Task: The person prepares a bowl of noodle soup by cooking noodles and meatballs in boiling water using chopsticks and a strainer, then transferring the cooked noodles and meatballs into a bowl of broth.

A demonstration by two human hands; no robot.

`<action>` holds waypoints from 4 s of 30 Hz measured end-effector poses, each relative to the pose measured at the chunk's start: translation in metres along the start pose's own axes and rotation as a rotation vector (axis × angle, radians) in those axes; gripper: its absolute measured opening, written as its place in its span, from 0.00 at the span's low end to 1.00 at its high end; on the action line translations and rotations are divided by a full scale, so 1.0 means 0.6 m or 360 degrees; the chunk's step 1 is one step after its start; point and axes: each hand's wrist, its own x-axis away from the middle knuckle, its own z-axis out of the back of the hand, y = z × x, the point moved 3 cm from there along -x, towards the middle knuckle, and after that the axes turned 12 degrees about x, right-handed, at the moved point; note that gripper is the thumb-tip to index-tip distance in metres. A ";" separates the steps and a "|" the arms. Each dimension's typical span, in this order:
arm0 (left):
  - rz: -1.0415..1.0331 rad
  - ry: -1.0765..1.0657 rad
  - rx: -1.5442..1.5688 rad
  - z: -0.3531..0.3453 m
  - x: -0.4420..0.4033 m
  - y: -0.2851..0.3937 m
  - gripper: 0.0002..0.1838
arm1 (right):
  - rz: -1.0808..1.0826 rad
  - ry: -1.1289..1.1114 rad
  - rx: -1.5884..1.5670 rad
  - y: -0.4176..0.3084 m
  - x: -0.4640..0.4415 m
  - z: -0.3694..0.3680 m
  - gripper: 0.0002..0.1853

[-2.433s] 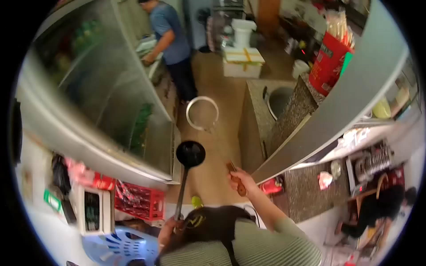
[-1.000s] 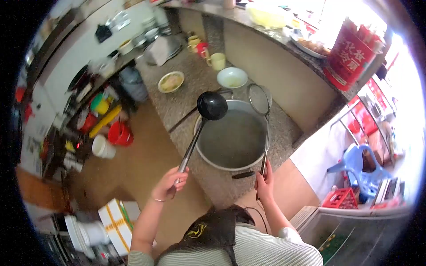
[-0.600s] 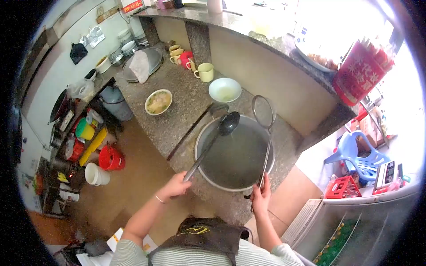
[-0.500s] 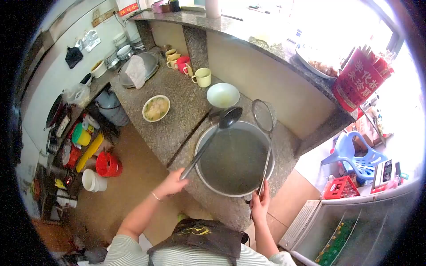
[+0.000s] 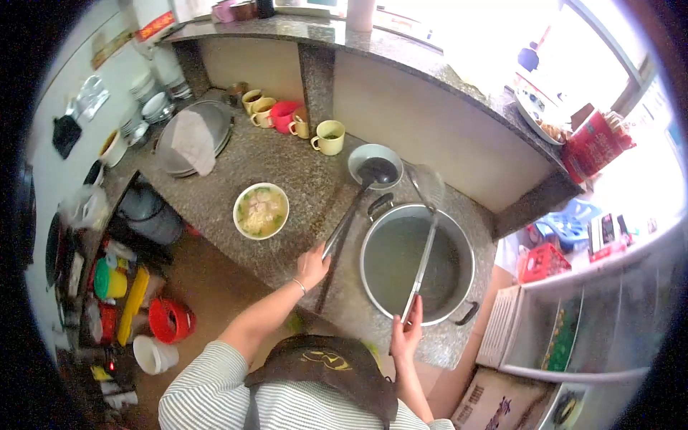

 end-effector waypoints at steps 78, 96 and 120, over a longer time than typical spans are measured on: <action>-0.1612 -0.1591 -0.0390 -0.240 -0.149 0.438 0.22 | -0.1869 0.1272 -0.0280 0.684 0.407 -0.278 0.16; -0.1580 -0.1498 -0.0391 -0.343 -0.169 0.384 0.26 | -0.1561 0.0903 -0.0101 0.702 0.335 -0.266 0.14; -0.0154 -0.1602 0.1038 -0.060 -0.173 0.407 0.11 | -0.0660 -0.0174 -0.1029 0.130 0.166 -0.085 0.19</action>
